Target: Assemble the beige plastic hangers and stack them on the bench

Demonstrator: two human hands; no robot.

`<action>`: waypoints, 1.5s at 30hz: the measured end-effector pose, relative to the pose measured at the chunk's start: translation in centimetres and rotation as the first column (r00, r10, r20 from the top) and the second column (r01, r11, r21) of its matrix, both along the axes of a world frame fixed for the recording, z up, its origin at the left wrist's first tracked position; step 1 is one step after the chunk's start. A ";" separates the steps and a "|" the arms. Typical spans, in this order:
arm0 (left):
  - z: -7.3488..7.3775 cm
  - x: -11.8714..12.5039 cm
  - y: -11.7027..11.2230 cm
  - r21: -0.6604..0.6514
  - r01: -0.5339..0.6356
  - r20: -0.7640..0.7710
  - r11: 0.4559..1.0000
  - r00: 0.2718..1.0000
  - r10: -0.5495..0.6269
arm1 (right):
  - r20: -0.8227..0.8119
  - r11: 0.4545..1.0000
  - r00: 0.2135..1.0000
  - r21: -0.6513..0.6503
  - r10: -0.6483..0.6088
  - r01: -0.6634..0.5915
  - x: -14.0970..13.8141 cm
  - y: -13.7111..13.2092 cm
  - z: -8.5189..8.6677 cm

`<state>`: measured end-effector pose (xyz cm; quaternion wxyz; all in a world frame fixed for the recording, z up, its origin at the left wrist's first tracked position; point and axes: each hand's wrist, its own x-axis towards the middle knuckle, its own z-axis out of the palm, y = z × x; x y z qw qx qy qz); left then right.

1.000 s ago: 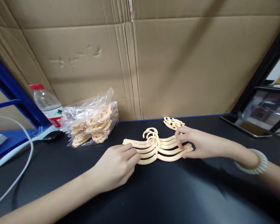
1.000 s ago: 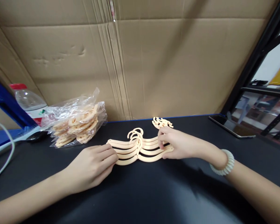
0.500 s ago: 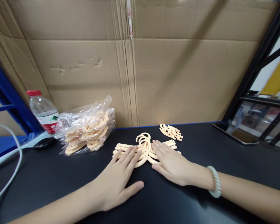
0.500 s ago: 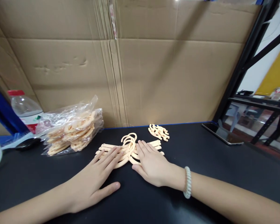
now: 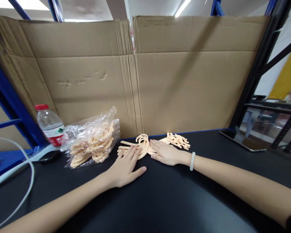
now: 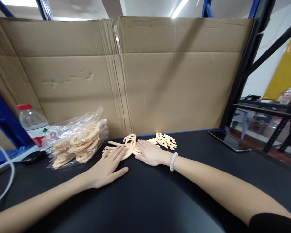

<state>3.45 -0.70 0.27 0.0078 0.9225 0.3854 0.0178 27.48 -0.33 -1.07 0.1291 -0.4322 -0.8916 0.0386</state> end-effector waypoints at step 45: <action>-1.2 0.2 -0.9 0.307 0.150 0.341 0.940 0.905 -0.256 | -0.297 0.865 0.953 0.459 -0.064 0.201 4.7 -5.0 0.9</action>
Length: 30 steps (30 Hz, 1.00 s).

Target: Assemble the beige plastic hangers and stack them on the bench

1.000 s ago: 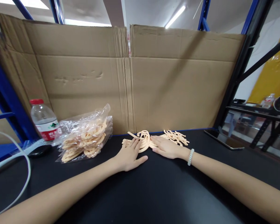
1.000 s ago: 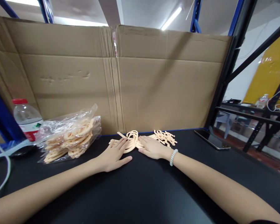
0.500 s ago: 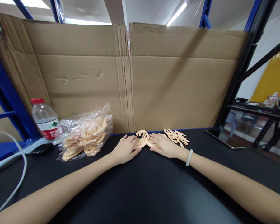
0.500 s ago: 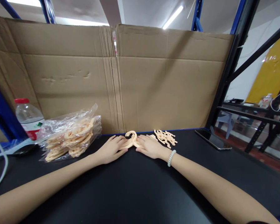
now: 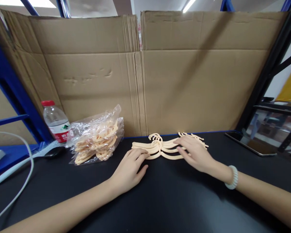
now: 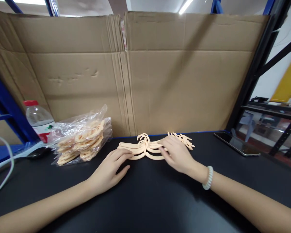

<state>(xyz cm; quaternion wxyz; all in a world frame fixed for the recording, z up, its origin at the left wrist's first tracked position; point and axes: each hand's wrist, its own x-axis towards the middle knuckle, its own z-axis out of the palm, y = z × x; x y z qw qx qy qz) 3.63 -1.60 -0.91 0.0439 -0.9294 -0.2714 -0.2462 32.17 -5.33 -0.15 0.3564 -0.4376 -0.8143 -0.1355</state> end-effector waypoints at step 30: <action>-0.5 0.3 0.7 -0.063 -0.075 -0.012 0.995 0.997 0.074 | 0.119 0.959 0.973 -0.184 -0.197 0.216 8.7 3.5 -2.5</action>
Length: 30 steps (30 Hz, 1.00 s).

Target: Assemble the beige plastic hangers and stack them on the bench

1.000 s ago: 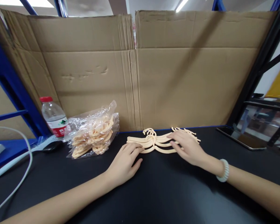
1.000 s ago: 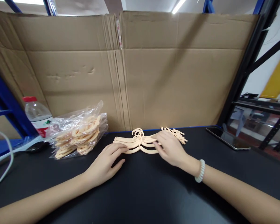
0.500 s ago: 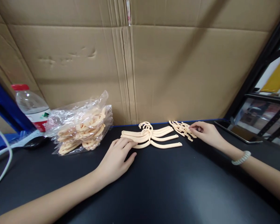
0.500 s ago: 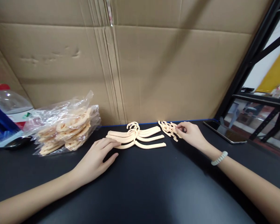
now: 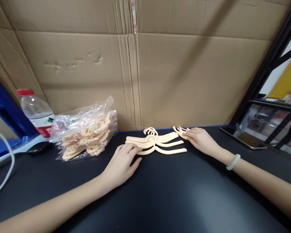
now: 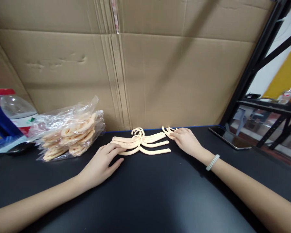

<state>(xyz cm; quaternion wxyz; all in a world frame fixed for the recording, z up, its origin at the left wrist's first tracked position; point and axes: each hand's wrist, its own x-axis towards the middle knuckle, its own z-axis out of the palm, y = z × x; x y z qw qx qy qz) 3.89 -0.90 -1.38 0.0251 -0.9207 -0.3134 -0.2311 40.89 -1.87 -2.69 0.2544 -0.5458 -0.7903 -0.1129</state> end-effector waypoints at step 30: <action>-0.2 -0.3 0.2 -0.174 -0.050 0.286 0.983 0.953 0.099 | -0.977 0.936 0.202 -0.132 -0.068 -0.325 -6.2 -4.0 1.6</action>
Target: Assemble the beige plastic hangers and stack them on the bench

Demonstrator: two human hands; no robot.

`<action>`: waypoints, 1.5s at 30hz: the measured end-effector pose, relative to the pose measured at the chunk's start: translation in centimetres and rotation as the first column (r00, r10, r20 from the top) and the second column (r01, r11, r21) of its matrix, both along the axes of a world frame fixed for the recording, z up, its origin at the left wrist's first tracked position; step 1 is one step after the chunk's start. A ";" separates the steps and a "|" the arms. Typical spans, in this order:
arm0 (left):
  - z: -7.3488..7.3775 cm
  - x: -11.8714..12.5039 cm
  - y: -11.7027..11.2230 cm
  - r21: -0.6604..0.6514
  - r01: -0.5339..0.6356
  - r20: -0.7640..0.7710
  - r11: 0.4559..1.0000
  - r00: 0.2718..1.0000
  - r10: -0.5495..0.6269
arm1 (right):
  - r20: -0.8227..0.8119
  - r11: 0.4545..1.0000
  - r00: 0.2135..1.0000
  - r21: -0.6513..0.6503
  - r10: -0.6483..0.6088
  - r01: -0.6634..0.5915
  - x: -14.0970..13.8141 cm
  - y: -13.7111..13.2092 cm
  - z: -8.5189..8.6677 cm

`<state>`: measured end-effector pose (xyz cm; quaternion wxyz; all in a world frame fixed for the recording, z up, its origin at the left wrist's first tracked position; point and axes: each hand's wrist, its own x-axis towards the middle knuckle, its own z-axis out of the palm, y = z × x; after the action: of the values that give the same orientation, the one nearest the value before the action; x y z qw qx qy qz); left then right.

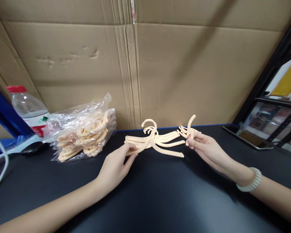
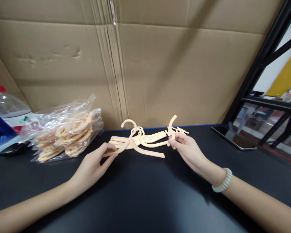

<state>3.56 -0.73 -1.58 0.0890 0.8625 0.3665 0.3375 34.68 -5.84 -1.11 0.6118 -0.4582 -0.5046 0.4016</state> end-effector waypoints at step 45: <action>0.2 -0.2 0.1 0.022 0.161 0.093 0.987 0.982 -0.162 | -0.215 0.857 0.916 -0.333 0.337 -0.394 -0.7 -1.3 0.2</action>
<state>3.38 -0.62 -1.36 0.1269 0.8730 0.2883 0.3723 34.02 -7.13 -0.87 0.4627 -0.4293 -0.4506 0.6313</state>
